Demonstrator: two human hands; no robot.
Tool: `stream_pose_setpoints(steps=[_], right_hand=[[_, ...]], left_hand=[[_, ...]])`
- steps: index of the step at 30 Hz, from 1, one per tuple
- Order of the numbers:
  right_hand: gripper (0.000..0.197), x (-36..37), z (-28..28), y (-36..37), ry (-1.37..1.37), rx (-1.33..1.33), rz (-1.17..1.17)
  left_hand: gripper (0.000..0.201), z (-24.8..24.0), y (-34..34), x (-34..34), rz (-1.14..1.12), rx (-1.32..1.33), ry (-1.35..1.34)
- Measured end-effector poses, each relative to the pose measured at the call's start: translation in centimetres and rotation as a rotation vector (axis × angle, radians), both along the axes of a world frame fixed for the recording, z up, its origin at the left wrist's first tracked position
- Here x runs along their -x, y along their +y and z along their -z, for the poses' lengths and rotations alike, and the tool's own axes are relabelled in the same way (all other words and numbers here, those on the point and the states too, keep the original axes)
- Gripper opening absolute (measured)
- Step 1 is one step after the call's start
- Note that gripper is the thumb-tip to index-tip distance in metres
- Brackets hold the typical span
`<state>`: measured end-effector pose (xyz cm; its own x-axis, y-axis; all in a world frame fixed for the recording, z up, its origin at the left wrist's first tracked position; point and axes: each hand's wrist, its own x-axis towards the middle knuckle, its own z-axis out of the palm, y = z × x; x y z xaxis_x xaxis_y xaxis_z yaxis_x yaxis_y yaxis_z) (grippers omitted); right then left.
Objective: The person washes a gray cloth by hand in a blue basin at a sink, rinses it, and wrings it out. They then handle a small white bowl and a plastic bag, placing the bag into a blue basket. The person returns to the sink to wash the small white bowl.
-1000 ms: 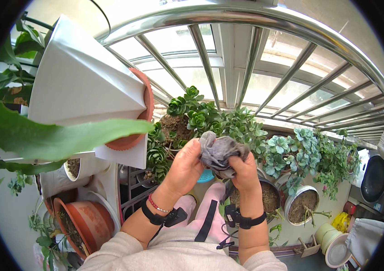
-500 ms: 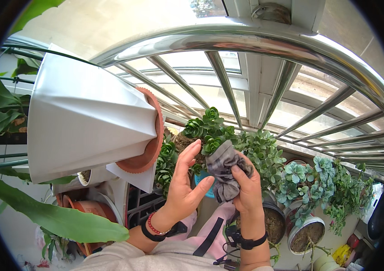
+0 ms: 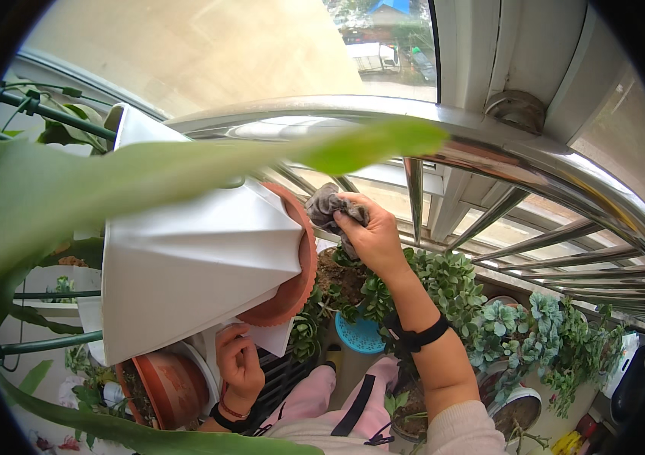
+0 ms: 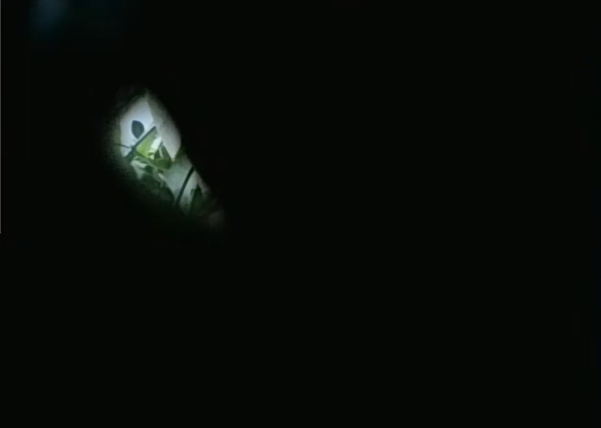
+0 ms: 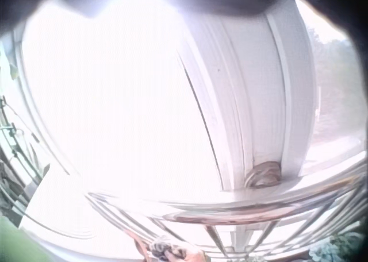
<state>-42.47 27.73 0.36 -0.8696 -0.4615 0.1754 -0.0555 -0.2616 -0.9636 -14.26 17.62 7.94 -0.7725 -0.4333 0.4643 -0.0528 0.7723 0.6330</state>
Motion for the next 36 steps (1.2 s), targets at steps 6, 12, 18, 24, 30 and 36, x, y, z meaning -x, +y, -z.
stream_pose_setpoints(steps=[6,12,18,24,30,36], right_hand=[[0.041,1.1,3.5,-8.0,0.270,-0.397,-0.115],[0.029,2.8,6.4,-16.3,0.042,-0.352,0.347],[0.024,7.3,9.8,-21.1,0.297,-0.474,0.228],[0.024,9.3,11.7,-22.8,0.266,-0.516,0.160],[0.024,9.3,9.8,-22.7,0.272,-0.637,0.143],[0.024,9.9,8.9,-24.0,0.265,-0.673,0.136]], left_hand=[[0.018,1.7,-1.3,0.1,-0.097,0.093,-0.073],[0.019,2.8,-1.5,-0.2,-0.177,0.061,-0.014],[0.013,2.7,-1.7,-1.1,-0.198,-0.001,0.056],[0.008,1.8,-1.1,-1.4,-0.293,-0.113,0.012],[0.007,1.5,-0.7,-1.2,-0.288,-0.102,-0.035],[0.008,2.0,-0.9,-1.1,-0.273,-0.051,-0.041]])
